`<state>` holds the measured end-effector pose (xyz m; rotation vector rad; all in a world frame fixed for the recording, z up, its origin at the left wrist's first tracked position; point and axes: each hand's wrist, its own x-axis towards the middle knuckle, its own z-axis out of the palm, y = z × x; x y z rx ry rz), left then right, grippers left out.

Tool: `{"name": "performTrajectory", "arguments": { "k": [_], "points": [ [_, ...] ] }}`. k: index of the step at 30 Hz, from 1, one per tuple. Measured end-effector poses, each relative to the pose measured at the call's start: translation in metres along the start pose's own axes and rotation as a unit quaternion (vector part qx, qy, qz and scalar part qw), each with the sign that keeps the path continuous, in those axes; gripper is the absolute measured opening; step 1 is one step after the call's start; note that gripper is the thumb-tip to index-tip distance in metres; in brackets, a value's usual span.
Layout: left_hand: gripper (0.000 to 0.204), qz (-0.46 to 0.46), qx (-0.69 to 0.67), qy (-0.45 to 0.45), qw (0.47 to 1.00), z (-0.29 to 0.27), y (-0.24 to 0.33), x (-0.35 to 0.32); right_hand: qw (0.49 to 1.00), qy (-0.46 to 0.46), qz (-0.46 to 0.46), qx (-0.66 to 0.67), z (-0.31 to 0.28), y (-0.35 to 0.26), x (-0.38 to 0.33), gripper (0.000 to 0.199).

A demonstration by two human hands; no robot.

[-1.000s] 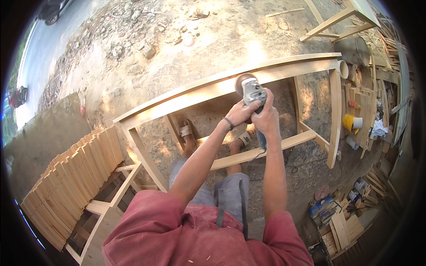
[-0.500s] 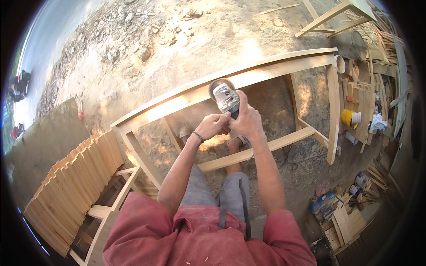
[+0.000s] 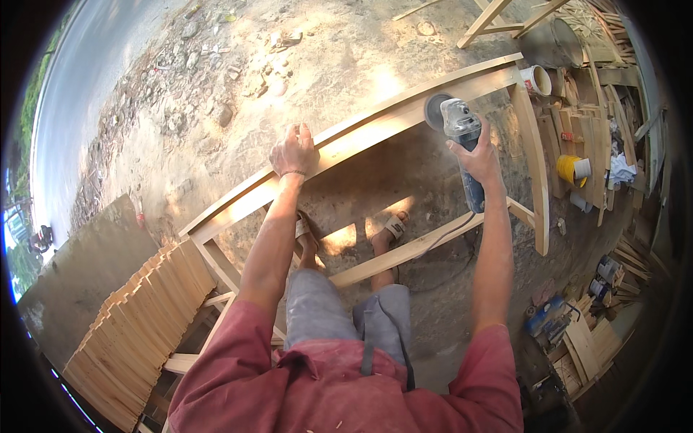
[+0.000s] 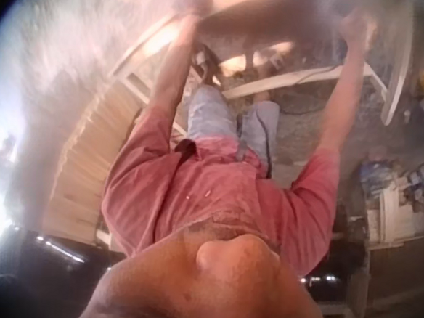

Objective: The person sands the wooden frame of a piece of furniture using a power sander, moving the tool across the joints and flat surfaces while occasionally brushing away dust by hand.

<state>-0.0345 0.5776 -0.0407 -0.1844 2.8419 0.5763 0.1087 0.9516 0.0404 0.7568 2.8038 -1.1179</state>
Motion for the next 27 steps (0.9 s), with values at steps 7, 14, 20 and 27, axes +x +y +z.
{"name": "performTrajectory", "arguments": {
  "k": [7, 14, 20, 27],
  "points": [
    [0.043, -0.017, 0.065, -0.049, 0.997, -0.007, 0.010, 0.000, 0.997, 0.064, 0.042, 0.007, -0.033, 0.043, 0.024, 0.089],
    [0.041, -0.022, 0.053, -0.029, 0.998, -0.001, 0.001, 0.003, 1.000, -0.008, -0.018, -0.017, 0.005, -0.012, -0.002, 0.088],
    [0.049, -0.045, 0.021, -0.057, 0.997, -0.006, 0.003, 0.007, 0.990, -0.123, -0.055, -0.031, 0.043, -0.063, -0.028, 0.087],
    [0.058, -0.063, -0.046, -0.087, 0.993, 0.000, -0.010, 0.019, 0.973, -0.191, -0.112, -0.071, 0.079, -0.087, -0.045, 0.094]
  ]
}}
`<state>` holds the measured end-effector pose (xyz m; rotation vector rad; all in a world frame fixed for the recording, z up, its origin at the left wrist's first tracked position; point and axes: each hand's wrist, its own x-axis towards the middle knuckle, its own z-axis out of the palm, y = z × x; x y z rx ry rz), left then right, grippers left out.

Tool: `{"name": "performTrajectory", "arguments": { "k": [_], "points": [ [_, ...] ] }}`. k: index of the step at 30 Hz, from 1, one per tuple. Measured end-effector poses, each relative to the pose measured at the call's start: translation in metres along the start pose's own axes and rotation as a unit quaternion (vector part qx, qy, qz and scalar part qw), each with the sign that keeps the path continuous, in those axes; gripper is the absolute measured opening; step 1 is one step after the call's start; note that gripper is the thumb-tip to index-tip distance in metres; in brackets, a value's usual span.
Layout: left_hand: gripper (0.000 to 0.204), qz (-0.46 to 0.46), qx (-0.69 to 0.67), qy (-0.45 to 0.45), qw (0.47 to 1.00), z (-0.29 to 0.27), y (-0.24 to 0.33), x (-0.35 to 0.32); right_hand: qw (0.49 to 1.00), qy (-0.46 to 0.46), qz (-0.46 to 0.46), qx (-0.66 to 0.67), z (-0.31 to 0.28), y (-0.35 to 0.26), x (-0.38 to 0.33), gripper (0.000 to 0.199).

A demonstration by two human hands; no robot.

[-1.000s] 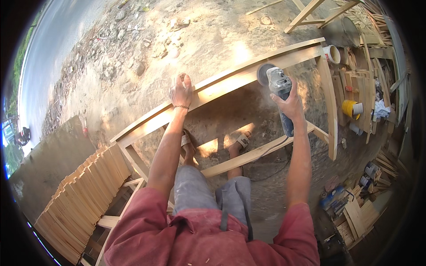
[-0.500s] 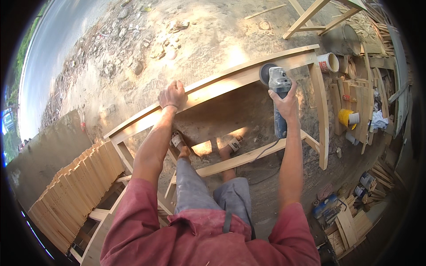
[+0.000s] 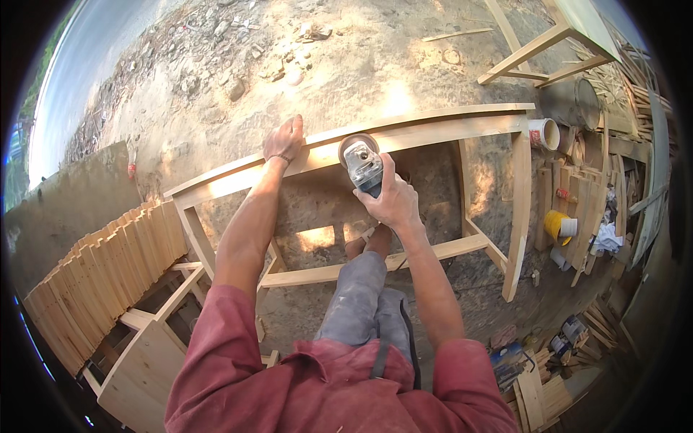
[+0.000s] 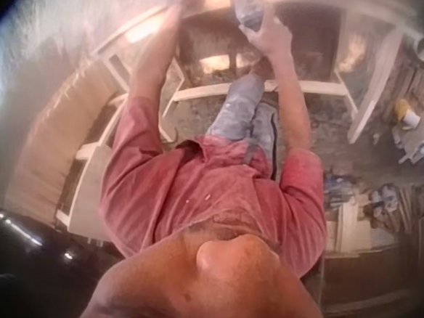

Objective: The person sands the wooden frame of a piece of furniture using a power sander, moving the tool across the joints and flat surfaces while occasionally brushing away dust by hand.

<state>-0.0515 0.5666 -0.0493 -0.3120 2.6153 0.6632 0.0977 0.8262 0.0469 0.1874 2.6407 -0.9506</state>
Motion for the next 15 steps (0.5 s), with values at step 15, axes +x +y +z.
{"name": "performTrajectory", "arguments": {
  "k": [15],
  "points": [
    [0.061, -0.006, 0.015, -0.010, 1.000, -0.001, 0.005, -0.002, 0.995, 0.089, 0.050, 0.023, -0.107, 0.103, 0.010, 0.089]
  ]
}}
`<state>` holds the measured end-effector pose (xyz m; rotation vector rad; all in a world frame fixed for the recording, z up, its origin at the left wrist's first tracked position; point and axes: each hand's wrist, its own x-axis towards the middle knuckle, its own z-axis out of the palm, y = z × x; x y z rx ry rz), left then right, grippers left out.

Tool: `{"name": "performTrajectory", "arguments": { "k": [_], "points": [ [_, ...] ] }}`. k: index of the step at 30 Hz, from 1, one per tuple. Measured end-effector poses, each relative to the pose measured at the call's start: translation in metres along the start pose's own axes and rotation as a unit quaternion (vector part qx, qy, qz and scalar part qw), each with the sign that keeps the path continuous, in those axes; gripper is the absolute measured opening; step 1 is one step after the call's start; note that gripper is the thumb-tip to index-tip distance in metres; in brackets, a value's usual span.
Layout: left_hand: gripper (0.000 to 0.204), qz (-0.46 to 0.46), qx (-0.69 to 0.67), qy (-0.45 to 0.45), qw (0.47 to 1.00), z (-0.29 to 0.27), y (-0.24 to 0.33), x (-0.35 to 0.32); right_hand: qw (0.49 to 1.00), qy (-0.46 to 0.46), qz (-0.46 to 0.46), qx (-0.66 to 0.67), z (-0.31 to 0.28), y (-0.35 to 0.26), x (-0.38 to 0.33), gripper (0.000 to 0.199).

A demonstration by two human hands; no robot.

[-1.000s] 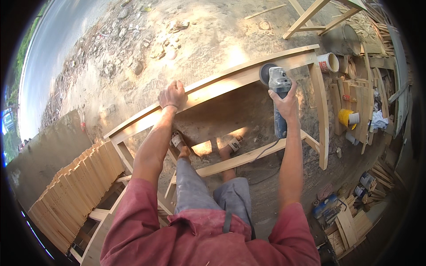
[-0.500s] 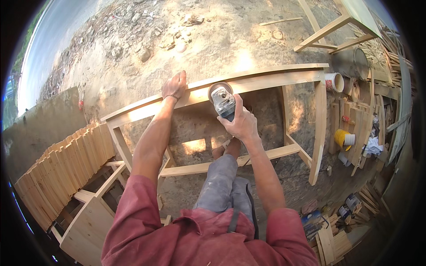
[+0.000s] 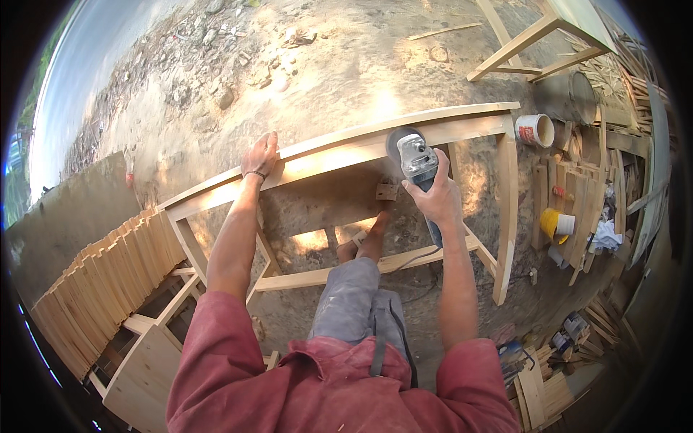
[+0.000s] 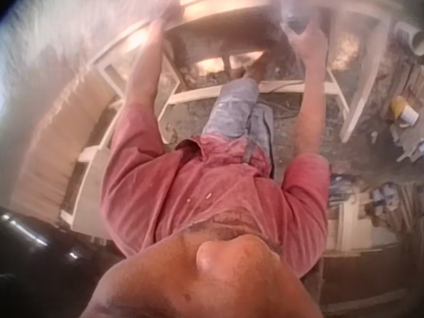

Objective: The person sands the wooden frame of a piece of furniture using a power sander, moving the tool across the joints and flat surfaces while occasionally brushing away dust by hand.

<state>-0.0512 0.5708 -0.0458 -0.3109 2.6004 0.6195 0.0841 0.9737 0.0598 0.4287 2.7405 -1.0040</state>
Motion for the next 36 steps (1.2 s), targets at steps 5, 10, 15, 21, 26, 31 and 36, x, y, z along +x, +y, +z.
{"name": "performTrajectory", "arguments": {
  "k": [5, 10, 15, 21, 26, 31, 36],
  "points": [
    [0.058, -0.009, -0.049, -0.011, 0.999, 0.004, -0.012, 0.012, 0.999, 0.037, 0.025, 0.008, -0.029, 0.045, 0.011, 0.090],
    [0.062, 0.047, -0.323, 0.083, 0.941, 0.004, -0.033, 0.016, 0.995, 0.091, 0.030, 0.024, -0.055, 0.087, 0.025, 0.090],
    [0.032, 0.120, -0.232, 0.255, 0.931, 0.019, 0.026, -0.040, 0.989, 0.144, 0.009, 0.042, -0.054, 0.109, 0.025, 0.089],
    [0.033, 0.092, -0.493, -0.171, 0.848, 0.093, 0.158, -0.178, 0.999, 0.038, 0.023, 0.017, -0.018, 0.044, 0.005, 0.090],
    [0.059, -0.096, -0.646, -0.274, 0.706, 0.127, 0.175, -0.203, 0.998, -0.058, -0.017, 0.004, 0.026, -0.012, -0.006, 0.091],
    [0.060, -0.131, -0.666, -0.221, 0.701, 0.092, 0.152, -0.196, 0.991, -0.121, -0.055, -0.032, 0.064, -0.052, -0.013, 0.085],
    [0.069, -0.082, -0.722, -0.160, 0.668, 0.111, 0.137, -0.192, 0.981, -0.167, -0.093, -0.043, 0.064, -0.063, -0.007, 0.080]
  ]
}}
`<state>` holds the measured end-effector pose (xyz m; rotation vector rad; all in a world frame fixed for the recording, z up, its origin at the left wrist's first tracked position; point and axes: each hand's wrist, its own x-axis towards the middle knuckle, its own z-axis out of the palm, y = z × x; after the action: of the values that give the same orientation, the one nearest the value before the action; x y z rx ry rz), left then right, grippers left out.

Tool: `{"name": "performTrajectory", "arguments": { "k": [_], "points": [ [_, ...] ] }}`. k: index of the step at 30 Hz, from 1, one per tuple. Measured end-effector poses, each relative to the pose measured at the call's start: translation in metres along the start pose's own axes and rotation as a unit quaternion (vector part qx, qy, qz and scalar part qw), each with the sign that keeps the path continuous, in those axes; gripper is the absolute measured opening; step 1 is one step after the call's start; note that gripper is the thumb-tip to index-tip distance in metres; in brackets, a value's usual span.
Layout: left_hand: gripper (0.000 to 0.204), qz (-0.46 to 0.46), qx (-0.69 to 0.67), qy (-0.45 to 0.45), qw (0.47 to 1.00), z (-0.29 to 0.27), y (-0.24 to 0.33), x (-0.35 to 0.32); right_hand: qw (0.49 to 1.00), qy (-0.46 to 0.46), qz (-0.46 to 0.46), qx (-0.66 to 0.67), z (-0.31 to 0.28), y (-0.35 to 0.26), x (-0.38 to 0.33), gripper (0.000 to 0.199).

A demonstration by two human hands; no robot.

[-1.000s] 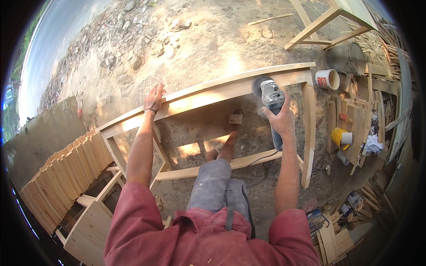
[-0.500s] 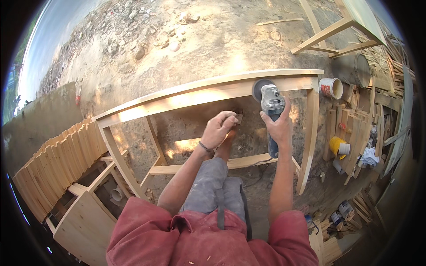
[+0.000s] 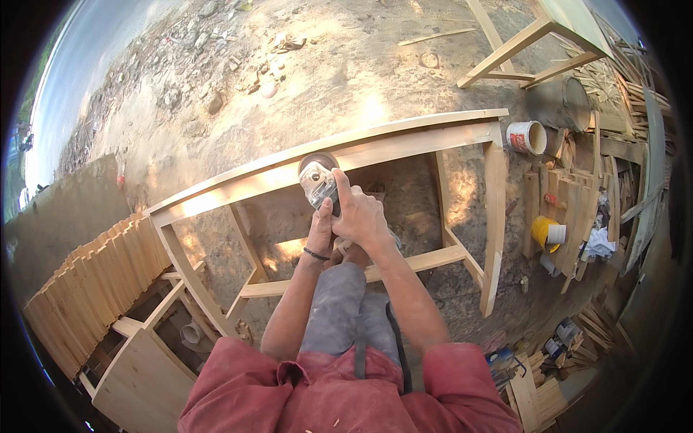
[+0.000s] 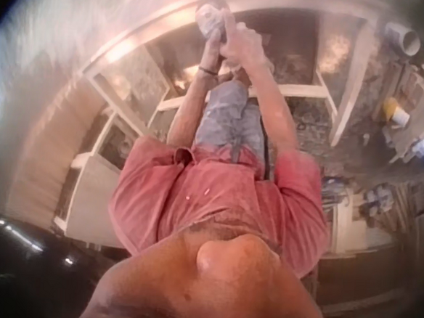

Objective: The person sands the wooden frame of a piece of furniture using a power sander, moving the tool across the joints and flat surfaces while occasionally brushing away dust by hand.

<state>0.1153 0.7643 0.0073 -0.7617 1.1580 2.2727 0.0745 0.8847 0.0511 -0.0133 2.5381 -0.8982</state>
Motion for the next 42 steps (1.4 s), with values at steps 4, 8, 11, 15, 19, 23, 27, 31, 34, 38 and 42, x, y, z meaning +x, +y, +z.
{"name": "performTrajectory", "arguments": {
  "k": [4, 8, 11, 15, 19, 23, 27, 31, 34, 38, 42],
  "points": [
    [0.076, 0.002, 0.015, -0.025, 1.000, 0.009, -0.008, 0.007, 1.000, -0.001, 0.005, -0.015, -0.008, 0.011, -0.001, 0.079],
    [0.070, -0.007, 0.052, -0.077, 0.996, 0.022, -0.024, 0.020, 0.999, 0.011, 0.043, 0.003, -0.030, 0.029, -0.007, 0.080],
    [0.062, -0.023, 0.082, -0.128, 0.988, 0.039, -0.045, 0.039, 0.997, 0.051, 0.062, 0.010, -0.045, 0.058, -0.017, 0.079],
    [0.060, -0.041, 0.117, -0.176, 0.977, 0.088, -0.058, 0.057, 0.990, 0.109, 0.088, 0.020, -0.071, 0.095, -0.028, 0.074],
    [0.068, -0.085, 0.152, -0.207, 0.963, 0.128, -0.087, 0.084, 0.978, 0.162, 0.122, 0.051, -0.096, 0.132, -0.036, 0.073],
    [0.074, -0.104, 0.215, -0.227, 0.944, 0.174, -0.102, 0.095, 0.965, 0.219, 0.129, 0.071, -0.116, 0.172, -0.046, 0.073],
    [0.075, -0.074, 0.284, -0.244, 0.924, 0.204, -0.123, 0.111, 0.955, 0.243, 0.156, 0.068, -0.132, 0.203, -0.053, 0.075],
    [0.072, -0.080, 0.298, -0.262, 0.914, 0.237, -0.130, 0.124, 0.944, 0.244, 0.186, 0.120, -0.155, 0.222, -0.054, 0.073],
    [0.076, -0.149, 0.342, -0.281, 0.884, 0.268, -0.116, 0.125, 0.929, 0.281, 0.204, 0.126, -0.162, 0.237, -0.054, 0.072],
    [0.065, -0.132, 0.385, -0.289, 0.866, 0.268, -0.121, 0.138, 0.920, 0.263, 0.262, 0.121, -0.169, 0.229, -0.052, 0.071],
    [0.065, -0.119, 0.283, -0.237, 0.922, 0.222, -0.104, 0.106, 0.949, 0.224, 0.199, 0.098, -0.142, 0.204, -0.050, 0.077]
  ]
}}
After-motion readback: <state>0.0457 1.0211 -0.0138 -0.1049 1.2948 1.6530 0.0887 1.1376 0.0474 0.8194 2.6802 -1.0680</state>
